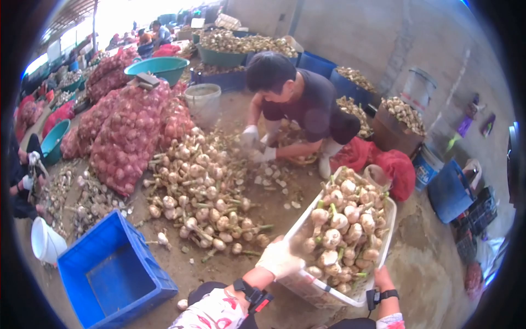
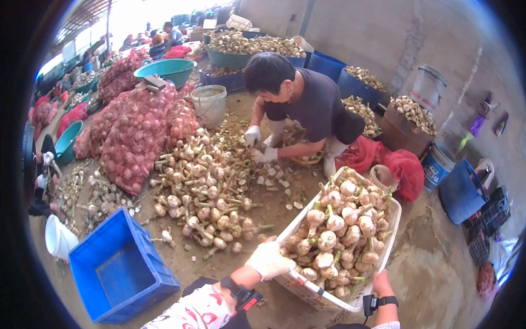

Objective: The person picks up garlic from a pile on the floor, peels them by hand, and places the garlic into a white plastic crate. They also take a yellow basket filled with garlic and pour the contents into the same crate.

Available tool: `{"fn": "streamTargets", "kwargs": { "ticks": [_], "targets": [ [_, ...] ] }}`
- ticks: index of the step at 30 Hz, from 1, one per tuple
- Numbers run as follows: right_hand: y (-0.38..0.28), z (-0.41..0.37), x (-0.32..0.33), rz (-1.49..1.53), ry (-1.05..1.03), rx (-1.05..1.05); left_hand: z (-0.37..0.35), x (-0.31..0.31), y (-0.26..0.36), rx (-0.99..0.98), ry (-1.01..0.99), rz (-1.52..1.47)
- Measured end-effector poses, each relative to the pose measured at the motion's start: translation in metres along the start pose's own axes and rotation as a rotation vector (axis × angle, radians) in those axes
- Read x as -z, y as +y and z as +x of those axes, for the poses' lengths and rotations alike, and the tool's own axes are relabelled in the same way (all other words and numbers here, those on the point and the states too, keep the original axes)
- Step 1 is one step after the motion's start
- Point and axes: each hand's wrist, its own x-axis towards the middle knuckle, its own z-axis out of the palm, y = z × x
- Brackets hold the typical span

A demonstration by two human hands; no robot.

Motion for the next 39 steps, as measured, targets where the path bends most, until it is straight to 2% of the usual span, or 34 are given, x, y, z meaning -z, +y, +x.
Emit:
{"fn": "streamTargets", "kwargs": {
  "ticks": [4, 12, 14, 17, 21, 27, 29, 30, 32, 35, 39],
  "targets": [
    [0.001, -0.003, -0.003, -0.002, 0.042, 0.047, 0.0, 0.0, 0.0, 0.011, -0.005, -0.007],
    [0.002, -0.001, -0.003, 0.026, -0.008, 0.056, 0.002, -0.004, -0.004, 0.018, 0.012, -0.015],
    [-0.011, -0.008, 0.002, 0.025, -0.02, 0.051, 0.004, -0.006, -0.006, -0.077, 0.057, 0.116],
    [-0.02, -0.012, 0.004, -0.003, -0.004, -0.012, 0.001, 0.0, 0.002, 0.014, -0.017, -0.003],
    [-0.015, -0.01, 0.003, -0.005, 0.007, 0.008, 0.004, -0.003, -0.001, 0.017, -0.02, 0.001],
    [-0.001, -0.002, -0.003, 0.008, 0.021, 0.024, 0.005, -0.005, -0.002, -0.063, 0.032, 0.158],
    [-0.008, -0.008, -0.001, 0.008, 0.035, 0.025, 0.002, 0.0, 0.003, 0.079, -0.052, -0.021],
    [-0.017, -0.013, 0.002, 0.009, 0.033, 0.019, 0.003, -0.002, 0.001, 0.08, -0.049, -0.019],
    [-0.023, -0.014, 0.003, 0.012, 0.032, 0.016, 0.005, -0.004, -0.003, 0.01, 0.001, 0.112],
    [-0.022, -0.014, 0.004, 0.037, 0.034, 0.02, 0.001, 0.004, 0.004, 0.025, -0.073, 0.006],
    [-0.018, -0.013, 0.004, 0.014, 0.019, 0.028, 0.005, -0.004, -0.005, -0.047, -0.006, 0.074]
  ]
}}
